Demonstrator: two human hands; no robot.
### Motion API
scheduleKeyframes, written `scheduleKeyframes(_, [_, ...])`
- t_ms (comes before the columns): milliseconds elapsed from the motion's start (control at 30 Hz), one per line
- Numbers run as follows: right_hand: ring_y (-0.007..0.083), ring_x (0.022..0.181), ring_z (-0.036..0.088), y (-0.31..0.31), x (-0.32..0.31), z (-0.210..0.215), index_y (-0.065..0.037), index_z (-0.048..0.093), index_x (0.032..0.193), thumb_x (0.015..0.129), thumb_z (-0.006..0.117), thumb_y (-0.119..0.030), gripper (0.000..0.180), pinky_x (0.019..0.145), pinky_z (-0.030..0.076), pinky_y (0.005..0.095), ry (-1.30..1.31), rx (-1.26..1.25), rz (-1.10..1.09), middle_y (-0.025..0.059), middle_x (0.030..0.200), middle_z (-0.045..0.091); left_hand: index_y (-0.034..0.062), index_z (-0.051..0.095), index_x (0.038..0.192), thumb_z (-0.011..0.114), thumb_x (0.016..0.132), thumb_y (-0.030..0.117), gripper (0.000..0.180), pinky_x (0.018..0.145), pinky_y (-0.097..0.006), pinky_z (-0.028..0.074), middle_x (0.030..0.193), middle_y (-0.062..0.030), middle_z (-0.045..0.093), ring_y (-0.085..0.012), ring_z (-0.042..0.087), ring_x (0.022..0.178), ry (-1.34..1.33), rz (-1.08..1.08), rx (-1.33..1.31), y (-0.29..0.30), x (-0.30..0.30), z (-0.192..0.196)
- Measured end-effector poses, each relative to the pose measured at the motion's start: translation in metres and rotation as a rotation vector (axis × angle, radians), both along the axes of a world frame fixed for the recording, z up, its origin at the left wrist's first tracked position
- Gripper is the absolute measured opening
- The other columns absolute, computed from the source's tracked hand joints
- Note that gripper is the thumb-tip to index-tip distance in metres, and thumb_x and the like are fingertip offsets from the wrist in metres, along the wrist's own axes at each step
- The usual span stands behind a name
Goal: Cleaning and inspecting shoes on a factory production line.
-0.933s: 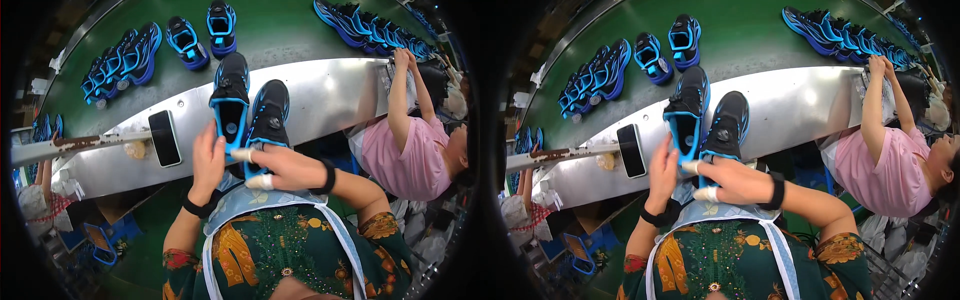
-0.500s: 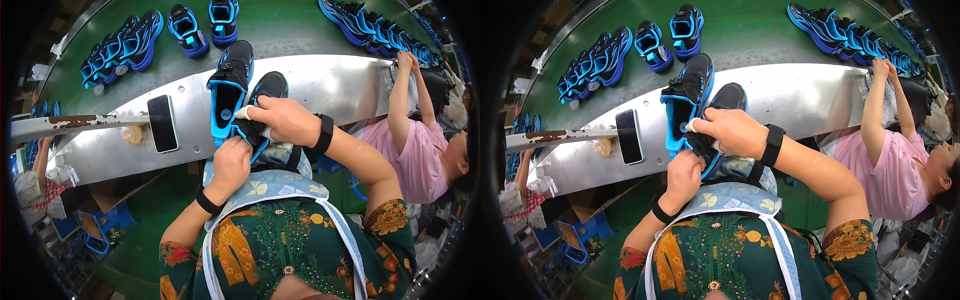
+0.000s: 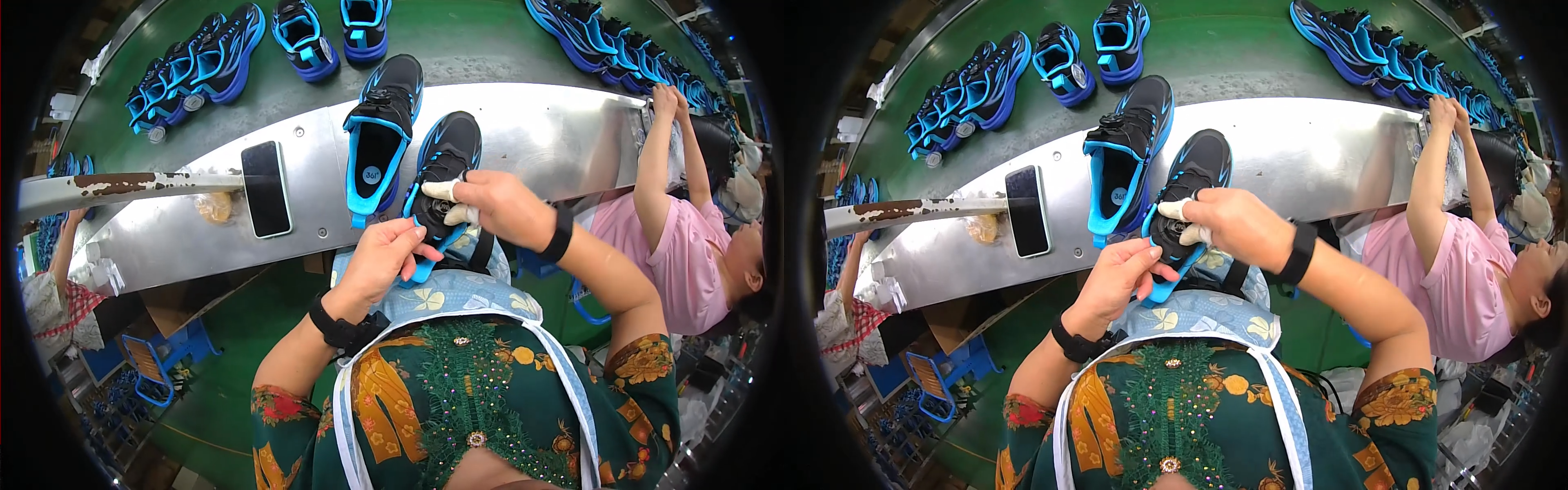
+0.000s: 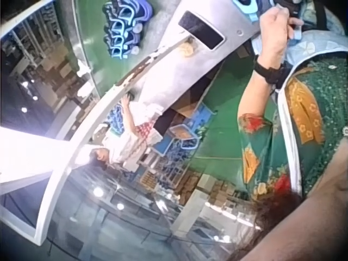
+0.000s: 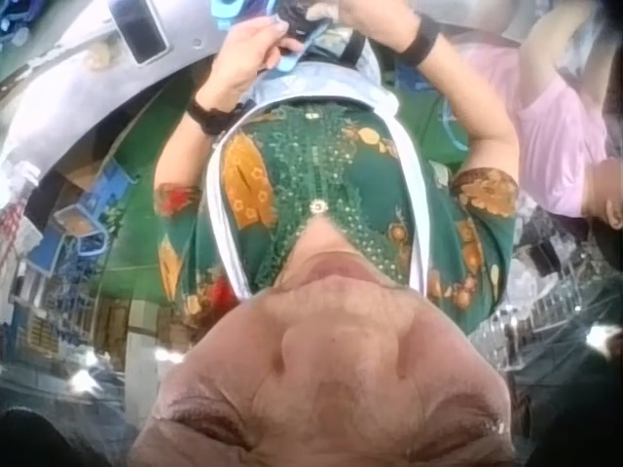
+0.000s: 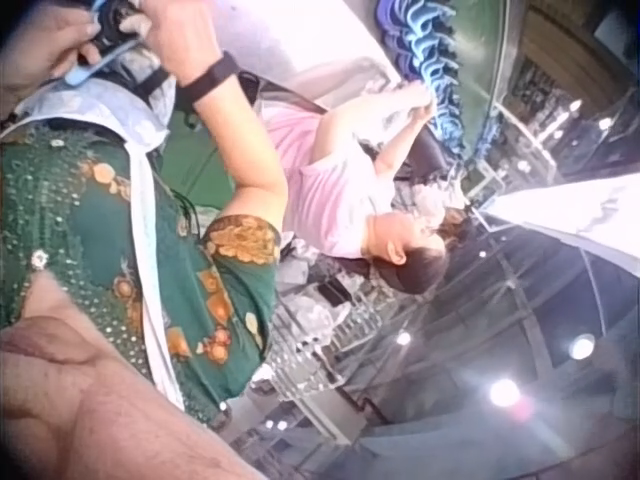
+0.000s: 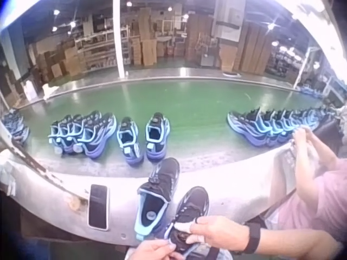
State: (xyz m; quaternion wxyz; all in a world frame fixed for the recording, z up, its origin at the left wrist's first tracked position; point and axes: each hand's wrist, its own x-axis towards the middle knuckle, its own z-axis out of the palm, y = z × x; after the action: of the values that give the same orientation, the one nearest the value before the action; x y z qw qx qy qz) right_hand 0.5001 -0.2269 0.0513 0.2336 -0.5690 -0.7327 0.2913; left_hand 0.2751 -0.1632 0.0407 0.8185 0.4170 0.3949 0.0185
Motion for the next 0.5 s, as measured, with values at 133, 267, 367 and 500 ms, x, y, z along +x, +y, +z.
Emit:
scheduleKeyframes(133, [0.0316,0.067,0.056,-0.004,-0.010,0.002,-0.010,0.066,0.122,0.077,0.076,-0.021,0.047,0.062,0.047,0.0424,-0.156,0.167,-0.049,0.0104,0.073,0.055,-0.0003,0.067,0.100,0.053,0.099,0.019,0.024,0.046,-0.019,0.039,0.082,-0.0093,0.072,-0.0045,0.050,0.049,-0.019,0.042,0.017,-0.003,0.002,0.003])
scheduleKeyframes(267, [0.0285,0.072,0.064,0.046,0.033,0.029,-0.009,0.067,0.120,0.080,0.076,-0.022,0.043,0.068,0.051,0.0385,0.031,-0.028,0.282,0.0123,0.089,0.069,-0.0014,0.069,0.102,0.054,0.096,0.012,0.020,0.059,-0.025,0.047,0.085,-0.0036,0.068,-0.0100,0.056,0.058,-0.029,-0.059,0.457,0.015,-0.013,0.016])
scheduleKeyframes(367, [0.0191,0.073,0.059,0.099,0.047,0.043,-0.019,0.059,0.134,0.079,0.077,-0.022,0.058,0.066,0.049,0.0337,0.050,-0.006,-0.045,0.0110,0.096,0.068,-0.0036,0.065,0.110,0.064,0.091,0.013,0.026,0.068,-0.029,0.050,0.094,-0.0099,0.066,-0.0164,0.062,0.071,0.140,0.244,1.024,0.049,-0.017,0.012])
scheduleKeyframes(500, [0.0268,0.079,0.055,0.144,0.005,0.012,-0.029,0.049,0.141,0.072,0.072,-0.005,0.077,0.070,0.047,0.0355,-0.008,0.042,0.209,0.0099,0.093,0.050,-0.0046,0.063,0.109,0.066,0.089,0.021,0.033,0.066,-0.036,0.050,0.088,-0.0156,0.065,-0.0216,0.062,0.069,0.232,0.270,1.106,0.092,-0.008,-0.053])
